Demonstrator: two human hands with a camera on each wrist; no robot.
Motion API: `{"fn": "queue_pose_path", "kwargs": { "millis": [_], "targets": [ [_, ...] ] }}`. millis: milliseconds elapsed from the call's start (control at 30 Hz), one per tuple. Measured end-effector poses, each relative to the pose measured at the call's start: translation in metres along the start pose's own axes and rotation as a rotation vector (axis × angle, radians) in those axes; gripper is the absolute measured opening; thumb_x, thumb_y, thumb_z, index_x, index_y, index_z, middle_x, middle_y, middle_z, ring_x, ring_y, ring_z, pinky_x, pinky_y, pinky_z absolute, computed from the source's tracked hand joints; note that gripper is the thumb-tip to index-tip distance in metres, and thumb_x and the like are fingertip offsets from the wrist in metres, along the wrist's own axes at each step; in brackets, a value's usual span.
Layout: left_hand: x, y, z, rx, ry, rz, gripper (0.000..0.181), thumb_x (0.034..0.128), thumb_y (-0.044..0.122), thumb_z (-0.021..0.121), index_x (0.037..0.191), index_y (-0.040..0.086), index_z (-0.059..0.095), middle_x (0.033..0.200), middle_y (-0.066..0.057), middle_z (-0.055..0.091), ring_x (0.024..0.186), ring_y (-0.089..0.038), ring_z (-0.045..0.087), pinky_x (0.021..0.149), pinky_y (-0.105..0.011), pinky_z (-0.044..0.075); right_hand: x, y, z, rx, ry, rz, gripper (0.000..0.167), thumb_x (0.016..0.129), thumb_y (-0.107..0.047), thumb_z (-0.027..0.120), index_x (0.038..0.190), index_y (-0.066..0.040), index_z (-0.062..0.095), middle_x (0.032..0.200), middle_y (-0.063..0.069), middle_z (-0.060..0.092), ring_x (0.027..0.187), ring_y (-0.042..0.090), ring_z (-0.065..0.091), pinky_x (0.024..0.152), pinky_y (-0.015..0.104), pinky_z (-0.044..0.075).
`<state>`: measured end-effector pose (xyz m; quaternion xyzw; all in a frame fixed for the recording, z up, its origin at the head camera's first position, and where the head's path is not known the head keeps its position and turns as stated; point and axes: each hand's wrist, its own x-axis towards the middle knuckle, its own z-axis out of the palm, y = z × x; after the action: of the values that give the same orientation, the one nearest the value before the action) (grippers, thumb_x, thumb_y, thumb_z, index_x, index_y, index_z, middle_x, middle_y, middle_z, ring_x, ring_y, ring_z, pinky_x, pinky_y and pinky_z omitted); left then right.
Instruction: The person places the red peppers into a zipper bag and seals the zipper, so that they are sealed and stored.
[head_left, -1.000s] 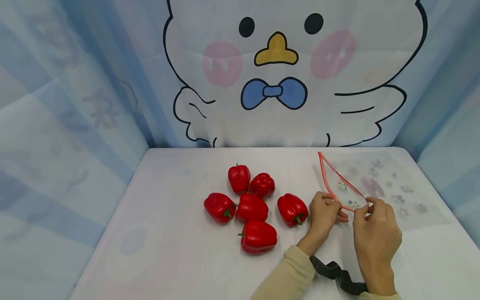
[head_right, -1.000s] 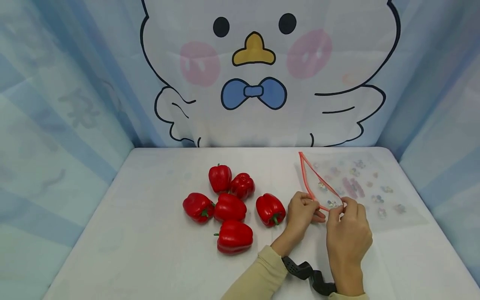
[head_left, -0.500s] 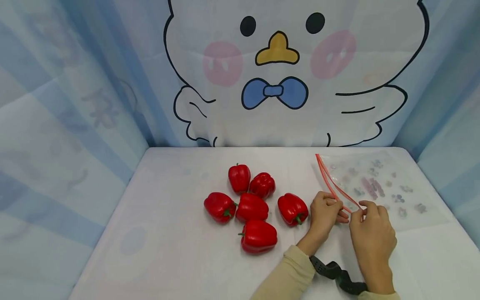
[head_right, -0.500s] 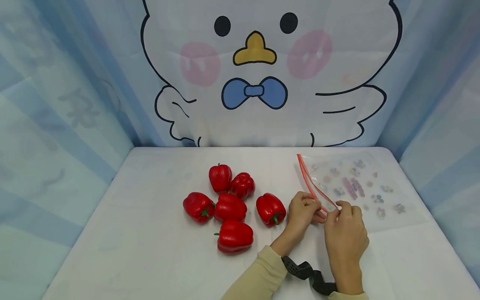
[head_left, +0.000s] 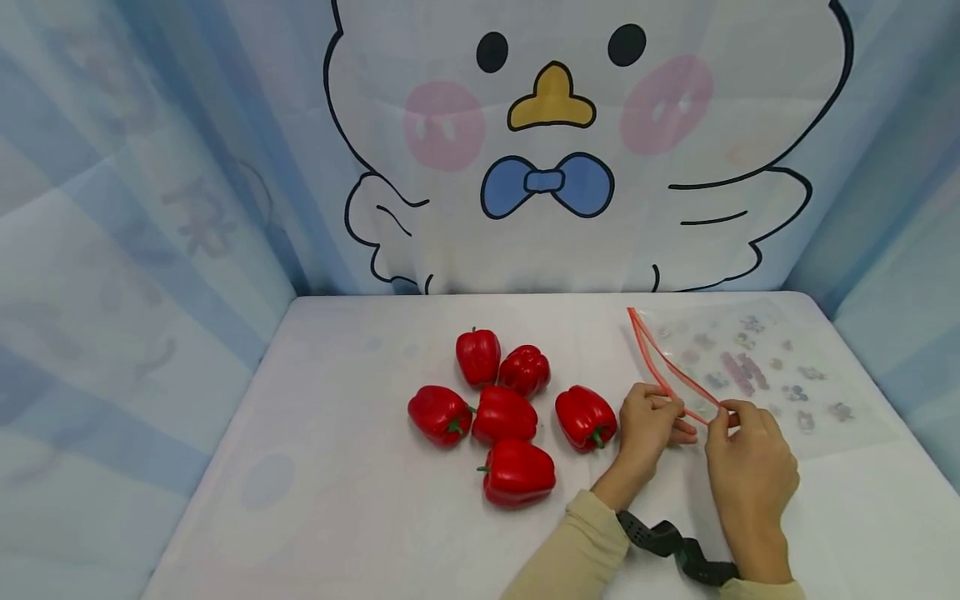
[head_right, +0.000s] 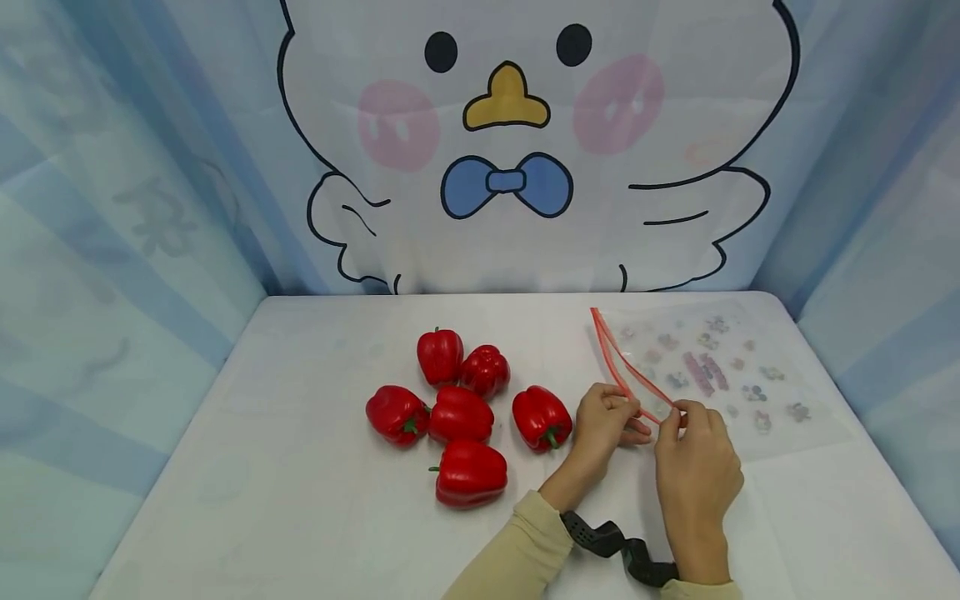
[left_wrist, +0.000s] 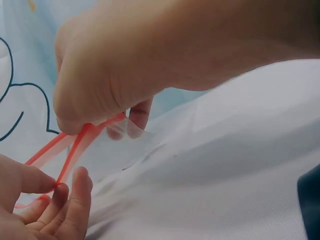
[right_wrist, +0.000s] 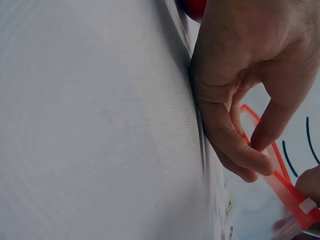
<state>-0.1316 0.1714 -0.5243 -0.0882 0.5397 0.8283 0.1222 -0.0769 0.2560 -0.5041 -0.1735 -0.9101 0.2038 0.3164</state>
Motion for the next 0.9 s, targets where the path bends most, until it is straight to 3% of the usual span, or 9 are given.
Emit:
{"fn": "queue_pose_path", "kwargs": {
  "millis": [100, 233, 333, 367, 467, 533, 733, 900],
  "targets": [
    [-0.002, 0.003, -0.001, 0.010, -0.008, -0.015, 0.018, 0.0956, 0.000, 0.068, 0.111, 0.007, 0.060, 0.080, -0.007, 0.071, 0.056, -0.024, 0.068, 0.058, -0.042, 0.064, 0.000, 0.000, 0.001, 0.022, 0.029, -0.034, 0.017, 0.097, -0.007, 0.064, 0.106, 0.004, 0.073, 0.088, 0.025, 0.069, 0.065, 0.041, 0.063, 0.044, 0.040, 0.036],
    [-0.008, 0.009, 0.001, 0.094, -0.015, -0.040, 0.023, 0.0952, 0.004, 0.070, 0.117, 0.007, 0.061, 0.082, -0.006, 0.069, 0.068, -0.041, 0.074, 0.066, -0.048, 0.064, 0.002, 0.002, 0.000, 0.043, 0.058, -0.067, 0.015, 0.096, -0.005, 0.065, 0.103, 0.004, 0.074, 0.085, 0.024, 0.068, 0.064, 0.040, 0.064, 0.045, 0.039, 0.036],
    [-0.017, 0.014, 0.002, 0.223, -0.029, -0.048, 0.027, 0.0940, 0.007, 0.072, 0.119, 0.007, 0.062, 0.082, -0.001, 0.065, 0.072, -0.040, 0.075, 0.066, -0.041, 0.065, 0.002, 0.004, 0.000, 0.047, 0.064, -0.067, 0.015, 0.095, -0.005, 0.065, 0.103, 0.004, 0.074, 0.085, 0.023, 0.068, 0.064, 0.040, 0.064, 0.045, 0.042, 0.037],
    [-0.021, 0.015, 0.002, 0.283, -0.037, -0.038, 0.028, 0.0931, 0.008, 0.073, 0.119, 0.007, 0.063, 0.083, 0.001, 0.063, 0.071, -0.033, 0.074, 0.067, -0.035, 0.064, 0.002, 0.004, 0.000, 0.047, 0.066, -0.066, 0.015, 0.095, -0.005, 0.065, 0.103, 0.004, 0.074, 0.084, 0.023, 0.068, 0.064, 0.040, 0.064, 0.045, 0.043, 0.037],
    [-0.032, 0.020, 0.000, 0.494, -0.081, 0.033, 0.035, 0.0917, 0.015, 0.074, 0.124, 0.004, 0.064, 0.091, 0.001, 0.063, 0.072, -0.008, 0.062, 0.068, -0.021, 0.055, 0.001, 0.006, -0.001, 0.050, 0.072, -0.054, 0.015, 0.095, -0.005, 0.065, 0.103, 0.004, 0.074, 0.084, 0.023, 0.068, 0.065, 0.040, 0.064, 0.045, 0.042, 0.036],
    [-0.039, 0.026, -0.002, 0.619, -0.103, 0.076, 0.040, 0.0915, 0.019, 0.074, 0.127, 0.004, 0.064, 0.097, 0.000, 0.064, 0.074, -0.002, 0.054, 0.067, -0.018, 0.047, 0.001, 0.006, -0.001, 0.051, 0.075, -0.048, 0.016, 0.096, -0.005, 0.065, 0.104, 0.004, 0.075, 0.084, 0.023, 0.068, 0.065, 0.040, 0.064, 0.046, 0.040, 0.035],
    [-0.058, 0.048, -0.012, 0.850, -0.192, 0.153, 0.041, 0.0981, 0.028, 0.070, 0.135, 0.013, 0.059, 0.111, 0.004, 0.060, 0.085, 0.001, 0.052, 0.071, -0.017, 0.045, 0.001, 0.008, -0.001, 0.059, 0.083, -0.051, 0.016, 0.096, -0.004, 0.064, 0.104, 0.005, 0.075, 0.084, 0.024, 0.068, 0.065, 0.040, 0.064, 0.045, 0.039, 0.035],
    [-0.070, 0.065, -0.024, 1.026, -0.280, 0.313, 0.048, 0.1021, 0.032, 0.064, 0.144, 0.013, 0.053, 0.123, 0.003, 0.060, 0.097, 0.000, 0.055, 0.080, -0.015, 0.047, 0.002, 0.007, -0.002, 0.064, 0.072, -0.045, 0.017, 0.096, -0.005, 0.064, 0.105, 0.005, 0.075, 0.085, 0.024, 0.068, 0.066, 0.041, 0.064, 0.045, 0.037, 0.034]
  ]
}}
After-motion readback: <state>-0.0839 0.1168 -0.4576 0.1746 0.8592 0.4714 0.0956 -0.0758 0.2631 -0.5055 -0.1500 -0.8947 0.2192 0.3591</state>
